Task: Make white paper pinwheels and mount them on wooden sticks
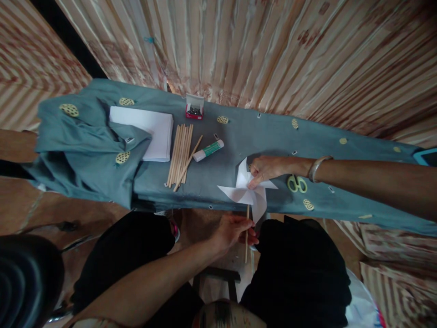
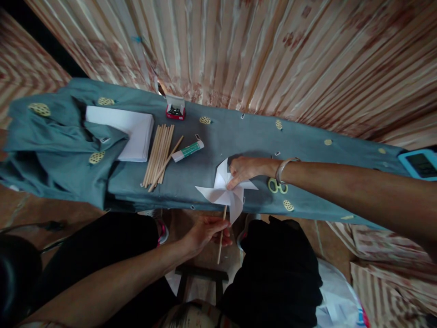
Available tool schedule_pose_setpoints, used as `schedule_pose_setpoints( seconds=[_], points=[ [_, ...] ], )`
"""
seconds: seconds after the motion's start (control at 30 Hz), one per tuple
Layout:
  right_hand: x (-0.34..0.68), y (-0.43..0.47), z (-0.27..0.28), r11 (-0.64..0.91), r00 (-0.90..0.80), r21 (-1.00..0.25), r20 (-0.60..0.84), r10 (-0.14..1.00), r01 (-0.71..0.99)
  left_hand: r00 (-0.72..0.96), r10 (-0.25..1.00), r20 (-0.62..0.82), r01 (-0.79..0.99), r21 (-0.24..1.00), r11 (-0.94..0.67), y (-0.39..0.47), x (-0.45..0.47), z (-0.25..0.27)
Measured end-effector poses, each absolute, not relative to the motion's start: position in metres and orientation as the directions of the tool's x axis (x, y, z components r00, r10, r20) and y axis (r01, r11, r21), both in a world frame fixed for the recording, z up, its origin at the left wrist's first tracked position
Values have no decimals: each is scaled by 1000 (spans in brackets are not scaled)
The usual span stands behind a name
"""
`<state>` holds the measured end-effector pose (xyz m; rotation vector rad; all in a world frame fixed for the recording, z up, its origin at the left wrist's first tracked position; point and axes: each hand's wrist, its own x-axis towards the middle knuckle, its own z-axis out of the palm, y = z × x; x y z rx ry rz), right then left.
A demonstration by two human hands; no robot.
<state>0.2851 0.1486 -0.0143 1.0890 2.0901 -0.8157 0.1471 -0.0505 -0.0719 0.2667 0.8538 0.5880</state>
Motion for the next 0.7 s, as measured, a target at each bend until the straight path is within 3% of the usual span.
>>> schedule_pose_setpoints(
  seconds=[0.7],
  points=[
    [278, 141, -6, 462, -408, -162, -763, 502, 872, 479, 533, -697, -360, 398, 844, -46, 149, -63]
  ],
)
